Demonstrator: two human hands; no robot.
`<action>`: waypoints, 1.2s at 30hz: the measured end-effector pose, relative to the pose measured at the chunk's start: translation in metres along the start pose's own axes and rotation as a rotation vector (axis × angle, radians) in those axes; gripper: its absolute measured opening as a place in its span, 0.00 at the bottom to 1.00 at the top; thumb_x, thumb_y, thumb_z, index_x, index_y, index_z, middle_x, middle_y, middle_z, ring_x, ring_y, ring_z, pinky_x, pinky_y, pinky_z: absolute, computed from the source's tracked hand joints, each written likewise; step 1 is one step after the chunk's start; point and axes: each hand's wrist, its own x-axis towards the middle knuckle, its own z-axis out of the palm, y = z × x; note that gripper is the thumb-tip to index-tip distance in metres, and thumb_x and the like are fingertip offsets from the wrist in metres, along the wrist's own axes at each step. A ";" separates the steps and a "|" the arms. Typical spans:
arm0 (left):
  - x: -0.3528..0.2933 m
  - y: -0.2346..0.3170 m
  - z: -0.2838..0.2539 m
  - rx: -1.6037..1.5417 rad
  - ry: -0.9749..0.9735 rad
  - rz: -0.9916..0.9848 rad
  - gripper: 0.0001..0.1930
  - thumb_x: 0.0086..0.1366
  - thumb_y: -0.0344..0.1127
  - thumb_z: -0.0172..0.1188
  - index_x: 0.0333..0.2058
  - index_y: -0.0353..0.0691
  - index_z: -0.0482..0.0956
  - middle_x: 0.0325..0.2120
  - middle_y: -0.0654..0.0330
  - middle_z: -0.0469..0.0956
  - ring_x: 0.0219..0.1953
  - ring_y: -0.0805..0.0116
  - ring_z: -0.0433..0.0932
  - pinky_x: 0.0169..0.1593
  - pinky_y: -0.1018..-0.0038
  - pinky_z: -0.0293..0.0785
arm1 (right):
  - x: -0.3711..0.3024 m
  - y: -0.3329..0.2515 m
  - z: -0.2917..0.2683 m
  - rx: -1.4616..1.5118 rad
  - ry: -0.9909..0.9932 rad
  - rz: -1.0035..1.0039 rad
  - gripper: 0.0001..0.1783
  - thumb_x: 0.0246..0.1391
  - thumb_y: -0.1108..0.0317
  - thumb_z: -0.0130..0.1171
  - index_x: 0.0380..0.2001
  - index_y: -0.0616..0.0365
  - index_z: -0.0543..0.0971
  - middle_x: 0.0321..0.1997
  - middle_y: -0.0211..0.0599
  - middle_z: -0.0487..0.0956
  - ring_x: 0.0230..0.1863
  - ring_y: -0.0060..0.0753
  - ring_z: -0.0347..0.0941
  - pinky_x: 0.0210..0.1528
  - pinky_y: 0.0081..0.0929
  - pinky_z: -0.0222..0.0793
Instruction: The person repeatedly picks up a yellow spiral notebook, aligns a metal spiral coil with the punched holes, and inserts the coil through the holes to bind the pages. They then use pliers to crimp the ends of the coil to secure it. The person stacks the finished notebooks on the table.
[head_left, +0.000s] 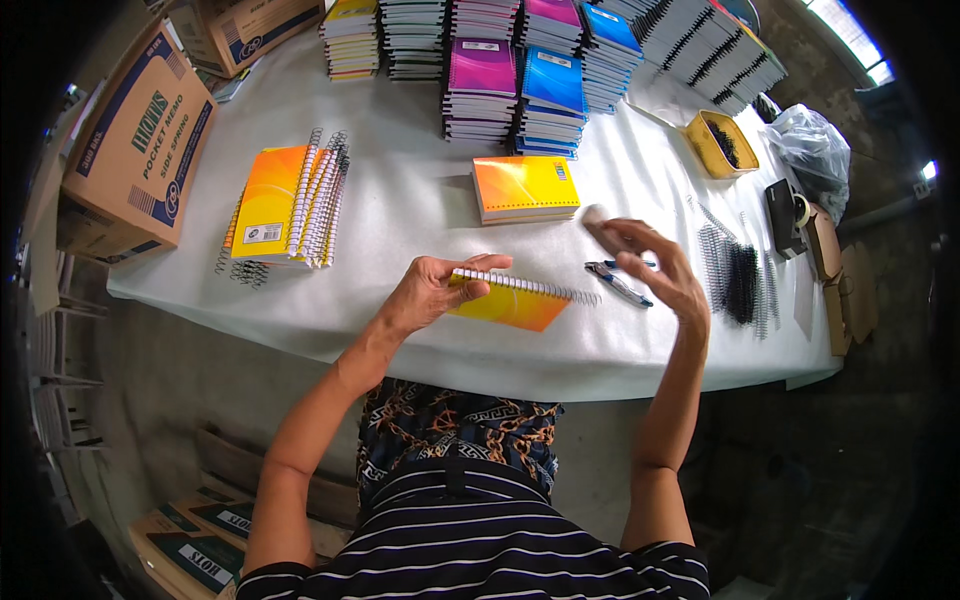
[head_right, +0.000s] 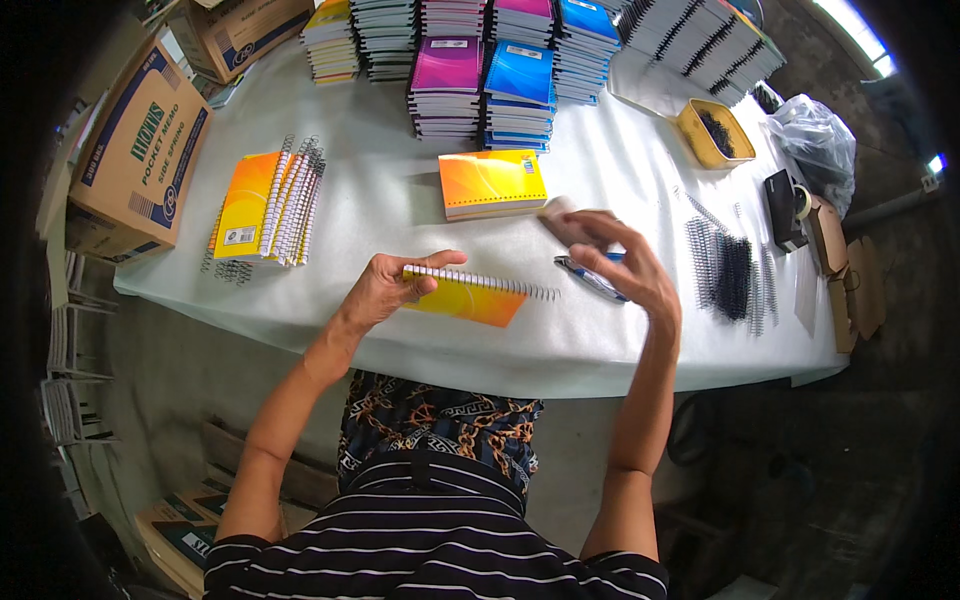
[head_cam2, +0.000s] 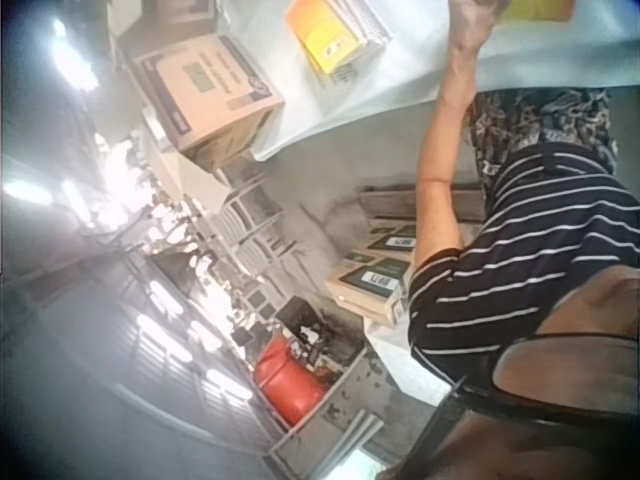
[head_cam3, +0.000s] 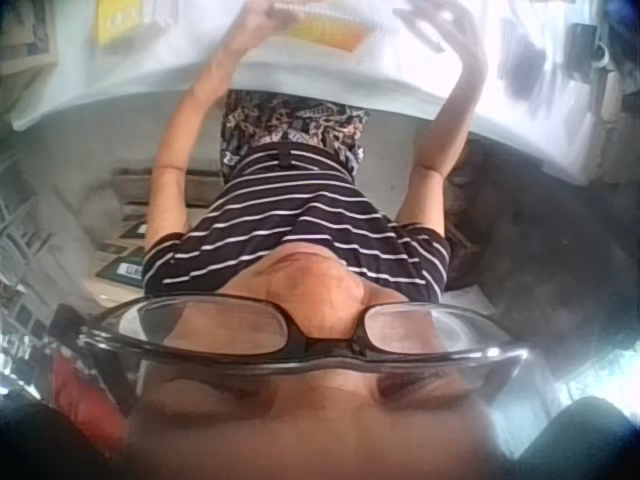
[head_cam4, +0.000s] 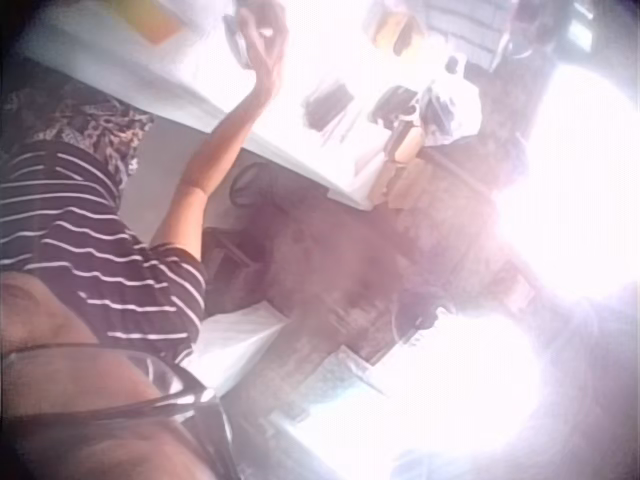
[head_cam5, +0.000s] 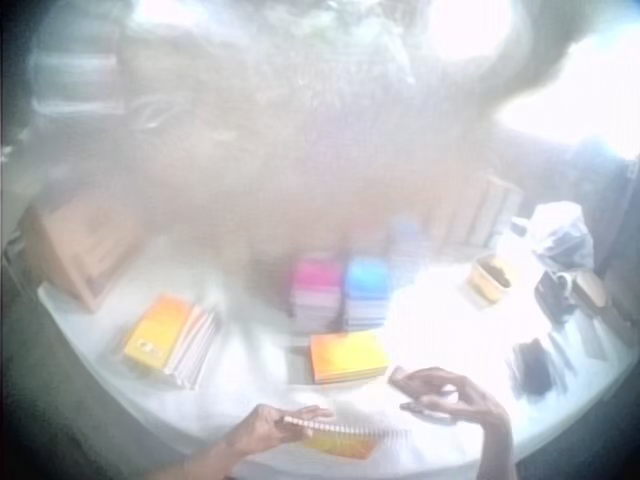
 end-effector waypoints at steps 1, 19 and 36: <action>0.003 0.005 0.004 -0.007 0.035 0.021 0.25 0.61 0.44 0.66 0.53 0.36 0.78 0.49 0.62 0.81 0.51 0.79 0.74 0.55 0.79 0.70 | -0.003 0.012 -0.005 -0.141 0.152 0.054 0.28 0.50 0.55 0.68 0.52 0.57 0.79 0.57 0.48 0.73 0.58 0.46 0.70 0.60 0.39 0.65; 0.053 0.014 0.007 0.225 0.135 0.226 0.25 0.62 0.49 0.62 0.56 0.47 0.77 0.50 0.59 0.80 0.56 0.60 0.75 0.62 0.67 0.69 | -0.038 0.059 0.054 -0.751 0.297 -0.004 0.24 0.57 0.65 0.60 0.57 0.51 0.72 0.55 0.43 0.68 0.58 0.47 0.64 0.70 0.54 0.44; 0.053 0.024 0.023 0.875 0.265 0.589 0.26 0.53 0.40 0.68 0.53 0.48 0.79 0.50 0.66 0.79 0.54 0.52 0.77 0.62 0.59 0.69 | -0.024 -0.081 0.117 -0.507 0.650 -0.314 0.18 0.49 0.64 0.69 0.41 0.60 0.78 0.35 0.38 0.75 0.34 0.39 0.74 0.33 0.34 0.72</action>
